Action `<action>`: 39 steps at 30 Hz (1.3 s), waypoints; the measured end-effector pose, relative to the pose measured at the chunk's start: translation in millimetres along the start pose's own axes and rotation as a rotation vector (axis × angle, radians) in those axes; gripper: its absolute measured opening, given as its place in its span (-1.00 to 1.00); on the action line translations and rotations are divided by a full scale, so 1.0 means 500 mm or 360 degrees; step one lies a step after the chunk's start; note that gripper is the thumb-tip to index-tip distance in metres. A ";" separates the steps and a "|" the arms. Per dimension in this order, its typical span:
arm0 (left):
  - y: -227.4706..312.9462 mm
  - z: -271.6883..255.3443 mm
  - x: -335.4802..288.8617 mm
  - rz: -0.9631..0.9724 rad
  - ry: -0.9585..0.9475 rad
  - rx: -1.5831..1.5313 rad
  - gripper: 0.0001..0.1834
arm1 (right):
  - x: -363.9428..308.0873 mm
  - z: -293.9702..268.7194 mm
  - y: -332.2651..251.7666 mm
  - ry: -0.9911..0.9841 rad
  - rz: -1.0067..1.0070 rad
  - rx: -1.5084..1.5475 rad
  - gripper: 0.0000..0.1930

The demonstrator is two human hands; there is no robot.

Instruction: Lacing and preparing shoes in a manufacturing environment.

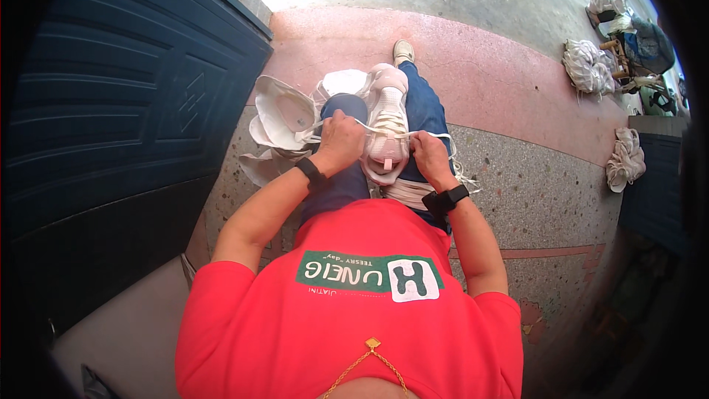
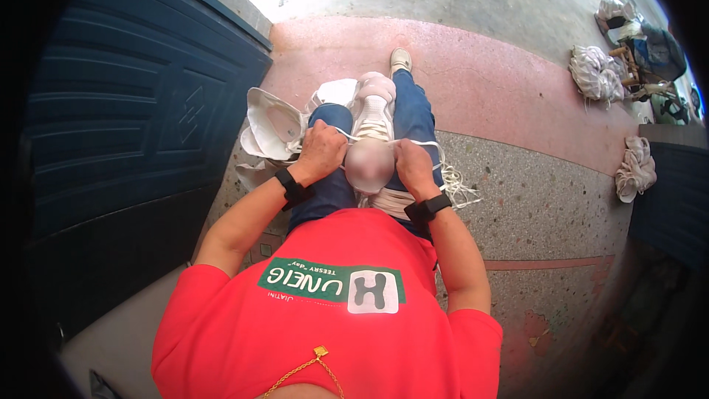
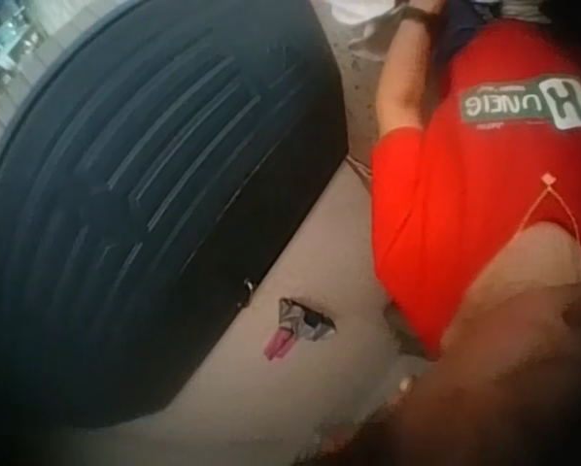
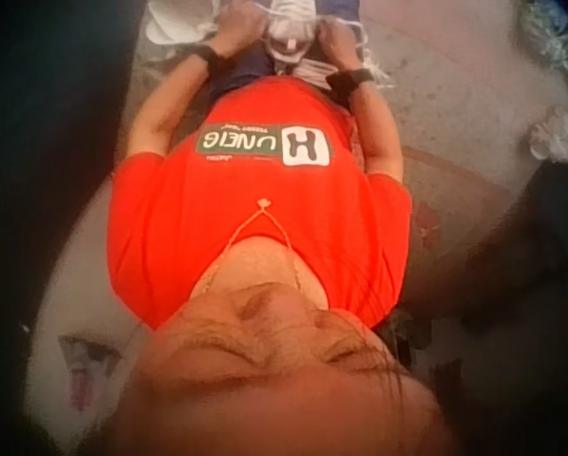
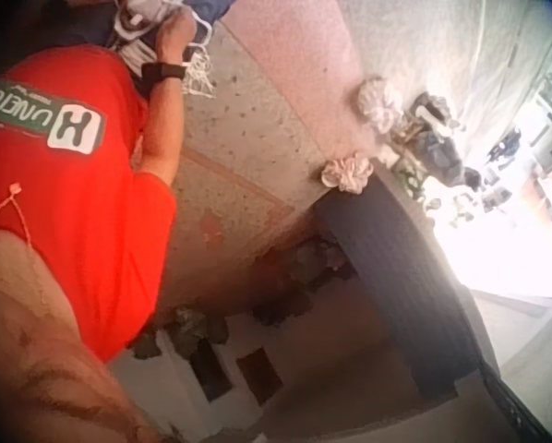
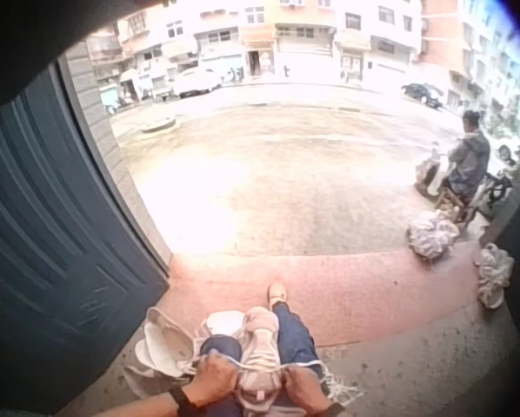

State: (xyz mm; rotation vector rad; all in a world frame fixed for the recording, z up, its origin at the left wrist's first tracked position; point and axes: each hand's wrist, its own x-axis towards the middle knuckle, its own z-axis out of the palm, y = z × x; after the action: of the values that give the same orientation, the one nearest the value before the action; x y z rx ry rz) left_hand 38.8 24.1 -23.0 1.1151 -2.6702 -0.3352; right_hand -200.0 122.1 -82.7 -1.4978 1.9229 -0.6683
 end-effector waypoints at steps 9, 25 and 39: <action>0.025 -0.026 0.024 0.0292 -0.0142 0.0203 -0.95 | 0.005 -0.030 -0.048 0.0065 -0.0394 -0.0600 -0.92; 0.059 0.004 -0.030 -0.0123 -0.0024 0.0119 -0.80 | -0.046 -0.026 -0.079 0.0156 -0.0370 -0.1086 -0.76; 0.036 0.019 0.115 -0.0013 -0.0106 -0.0566 -0.76 | -0.037 -0.031 -0.017 0.0253 -0.0512 -0.0364 -0.79</action>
State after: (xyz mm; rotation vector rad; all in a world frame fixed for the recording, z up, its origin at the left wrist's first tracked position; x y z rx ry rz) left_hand -15.3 -3.8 -19.7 1.0170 -2.5235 -0.8240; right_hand -202.4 138.7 -63.0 -1.9785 1.9455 -0.7448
